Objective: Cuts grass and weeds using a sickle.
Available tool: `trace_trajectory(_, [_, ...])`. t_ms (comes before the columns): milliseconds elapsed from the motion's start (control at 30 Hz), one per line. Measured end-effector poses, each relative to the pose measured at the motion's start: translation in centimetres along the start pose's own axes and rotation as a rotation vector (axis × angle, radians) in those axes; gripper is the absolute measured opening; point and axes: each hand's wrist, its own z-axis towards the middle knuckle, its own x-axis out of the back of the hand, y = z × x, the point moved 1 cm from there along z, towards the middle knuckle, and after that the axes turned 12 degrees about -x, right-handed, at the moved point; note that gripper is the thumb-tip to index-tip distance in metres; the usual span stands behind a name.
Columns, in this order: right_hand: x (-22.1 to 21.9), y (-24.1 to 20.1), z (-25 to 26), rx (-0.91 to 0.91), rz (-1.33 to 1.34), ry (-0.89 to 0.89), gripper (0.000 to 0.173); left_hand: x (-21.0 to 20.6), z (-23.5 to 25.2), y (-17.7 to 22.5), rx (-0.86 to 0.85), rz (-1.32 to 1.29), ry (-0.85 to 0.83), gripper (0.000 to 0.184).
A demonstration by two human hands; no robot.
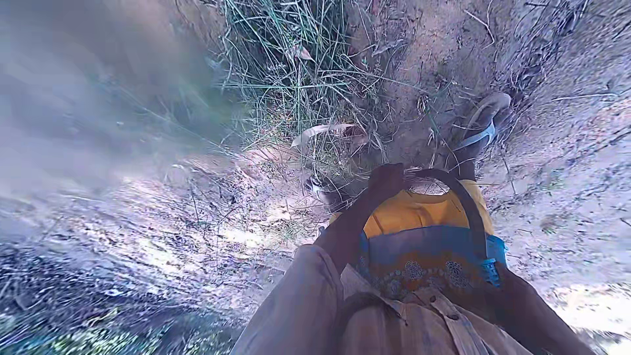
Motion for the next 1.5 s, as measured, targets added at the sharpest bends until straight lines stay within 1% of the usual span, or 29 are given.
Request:
trace_trajectory(67, [-0.7,3.5,-3.9,0.142,-0.017,-0.03,0.045,0.3,-3.3,-4.0,0.147,-0.003,0.065,0.036])
trace_trajectory(133, [-1.6,5.3,-5.2,0.287,-0.039,0.037,0.044,-0.2,-6.4,-10.1,0.284,0.129,0.041,0.032])
trace_trajectory(200, [-1.4,2.9,-4.7,0.295,0.035,0.154,0.045,-1.6,-8.5,-15.5,0.347,0.251,-0.041,0.03])
trace_trajectory(233, [-0.7,0.2,-4.6,0.232,0.108,0.2,0.044,-1.7,-8.7,-16.3,0.357,0.249,-0.09,0.033])
trace_trajectory(267, [0.2,-3.3,-4.8,0.144,0.237,0.197,0.045,-1.1,-8.7,-15.7,0.366,0.233,-0.163,0.037])
trace_trajectory(300, [0.1,-5.5,-3.7,0.154,0.365,0.255,0.043,-0.1,-8.7,-14.4,0.36,0.221,-0.225,0.041])
trace_trajectory(367, [-1.6,-7.5,0.4,0.299,0.58,0.37,0.042,2.8,-7.6,-10.2,0.234,0.237,-0.226,0.037])
trace_trajectory(433, [-3.0,-9.9,2.9,0.402,0.744,0.373,0.04,7.3,-5.2,-4.8,0.013,0.296,-0.095,0.031])
trace_trajectory(500, [-3.8,-11.3,3.9,0.442,0.791,0.328,0.04,11.3,-1.6,-0.4,-0.208,0.406,0.139,0.037])
trace_trajectory(533, [-4.0,-11.6,4.4,0.467,0.778,0.319,0.042,13.1,0.8,0.6,-0.271,0.468,0.261,0.047])
trace_trajectory(567, [-3.8,-11.8,4.9,0.501,0.755,0.32,0.043,14.9,3.0,1.0,-0.266,0.504,0.33,0.061])
trace_trajectory(600, [-3.2,-12.2,5.4,0.537,0.733,0.337,0.044,16.6,4.8,0.5,-0.214,0.533,0.381,0.072])
trace_trajectory(633, [-2.2,-12.9,5.8,0.576,0.713,0.354,0.046,17.9,5.9,-0.6,-0.119,0.546,0.414,0.078])
trace_trajectory(700, [1.5,-15.2,6.5,0.669,0.659,0.389,0.045,18.8,6.6,-4.3,0.086,0.54,0.409,0.076])
trace_trajectory(733, [3.6,-17.1,6.7,0.721,0.607,0.418,0.042,18.1,5.8,-6.8,0.152,0.51,0.395,0.072])
trace_trajectory(800, [7.6,-22.2,6.5,0.784,0.481,0.505,0.039,16.2,3.4,-11.9,0.233,0.522,0.394,0.054])
trace_trajectory(867, [10.3,-28.3,5.7,0.778,0.382,0.642,0.045,15.2,0.4,-14.5,0.241,0.461,0.411,0.045])
trace_trajectory(933, [10.2,-32.8,5.4,0.635,0.248,0.699,0.05,14.0,-2.1,-16.3,0.218,0.417,0.438,0.043])
trace_trajectory(1000, [6.7,-34.7,7.1,0.518,0.098,0.668,0.057,12.9,-4.3,-18.3,0.256,0.42,0.422,0.047])
trace_trajectory(1067, [0.7,-32.9,10.4,0.488,-0.077,0.614,0.06,10.9,-7.0,-21.1,0.354,0.359,0.399,0.05])
trace_trajectory(1100, [-2.2,-31.0,11.5,0.463,-0.179,0.538,0.06,9.6,-8.6,-22.9,0.432,0.32,0.373,0.049])
trace_trajectory(1133, [-4.8,-28.6,12.2,0.439,-0.296,0.448,0.063,7.8,-10.4,-24.6,0.519,0.269,0.339,0.046])
trace_trajectory(1200, [-9.4,-22.7,12.9,0.425,-0.491,0.292,0.06,3.0,-14.2,-28.1,0.696,0.15,0.234,0.042])
trace_trajectory(1233, [-11.1,-19.8,13.0,0.435,-0.539,0.246,0.06,0.4,-15.8,-29.8,0.76,0.09,0.181,0.046])
trace_trajectory(1267, [-12.4,-17.2,13.1,0.444,-0.55,0.22,0.058,-2.2,-17.3,-31.1,0.801,0.038,0.175,0.048])
trace_trajectory(1333, [-12.7,-14.6,12.8,0.443,-0.501,0.232,0.056,-5.4,-19.4,-32.3,0.838,-0.107,0.291,0.052])
trace_trajectory(1400, [-10.5,-14.8,12.1,0.592,-0.321,0.42,0.052,-5.7,-19.3,-32.6,0.783,-0.188,0.45,0.05])
trace_trajectory(1467, [-6.2,-19.0,11.2,0.82,-0.118,0.667,0.052,-3.3,-16.9,-32.3,0.689,-0.197,0.643,0.045])
trace_trajectory(1500, [-3.7,-22.4,10.3,0.84,-0.064,0.714,0.054,-1.5,-15.3,-32.0,0.654,-0.204,0.752,0.047])
